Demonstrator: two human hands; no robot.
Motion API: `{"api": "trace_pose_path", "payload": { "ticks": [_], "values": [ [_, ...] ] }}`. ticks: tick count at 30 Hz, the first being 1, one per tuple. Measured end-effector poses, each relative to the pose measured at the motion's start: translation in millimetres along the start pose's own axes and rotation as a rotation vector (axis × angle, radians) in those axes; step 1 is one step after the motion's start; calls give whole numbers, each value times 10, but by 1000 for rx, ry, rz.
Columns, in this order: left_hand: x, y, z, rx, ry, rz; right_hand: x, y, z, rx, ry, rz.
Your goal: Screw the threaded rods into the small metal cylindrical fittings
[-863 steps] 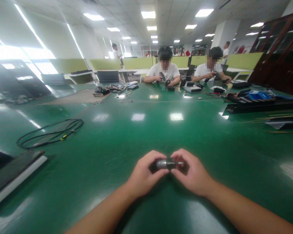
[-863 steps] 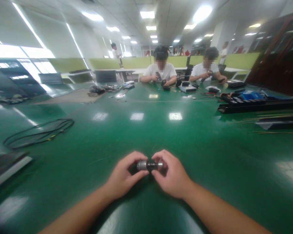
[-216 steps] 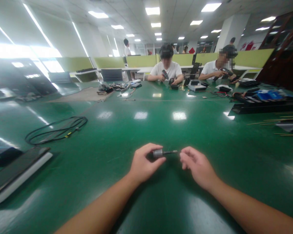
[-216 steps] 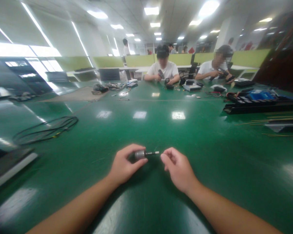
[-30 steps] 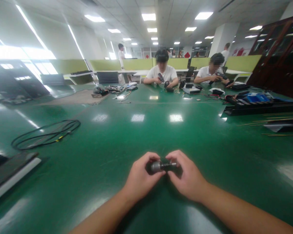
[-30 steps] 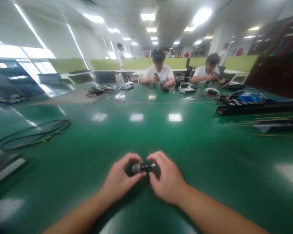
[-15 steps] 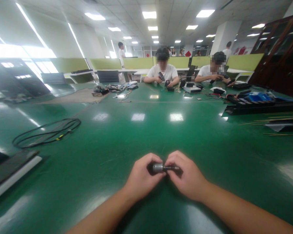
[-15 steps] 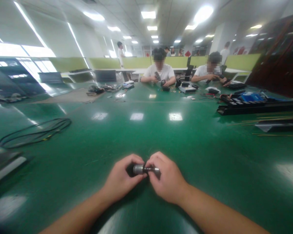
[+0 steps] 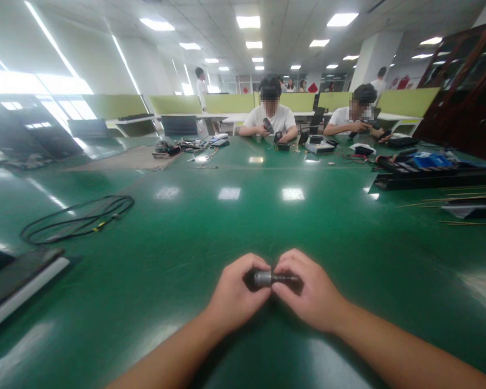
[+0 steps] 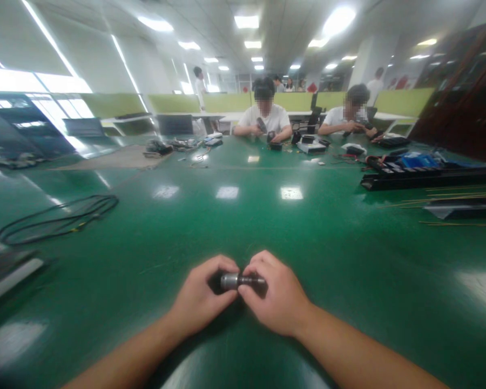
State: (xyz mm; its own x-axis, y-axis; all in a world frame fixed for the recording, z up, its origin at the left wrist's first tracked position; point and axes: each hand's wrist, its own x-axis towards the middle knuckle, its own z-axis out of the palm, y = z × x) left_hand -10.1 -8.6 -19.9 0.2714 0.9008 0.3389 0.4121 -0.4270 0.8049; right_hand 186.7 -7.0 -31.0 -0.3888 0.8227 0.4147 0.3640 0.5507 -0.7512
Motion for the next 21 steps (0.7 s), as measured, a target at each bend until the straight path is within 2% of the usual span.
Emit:
{"api": "trace_pose_path", "payload": {
  "ticks": [8, 21],
  "values": [
    [0, 4, 3, 4, 1, 18, -5, 19, 10, -16, 24, -11],
    [-4, 15, 13, -19, 8, 28, -9, 13, -5, 5, -10, -24]
  ]
}}
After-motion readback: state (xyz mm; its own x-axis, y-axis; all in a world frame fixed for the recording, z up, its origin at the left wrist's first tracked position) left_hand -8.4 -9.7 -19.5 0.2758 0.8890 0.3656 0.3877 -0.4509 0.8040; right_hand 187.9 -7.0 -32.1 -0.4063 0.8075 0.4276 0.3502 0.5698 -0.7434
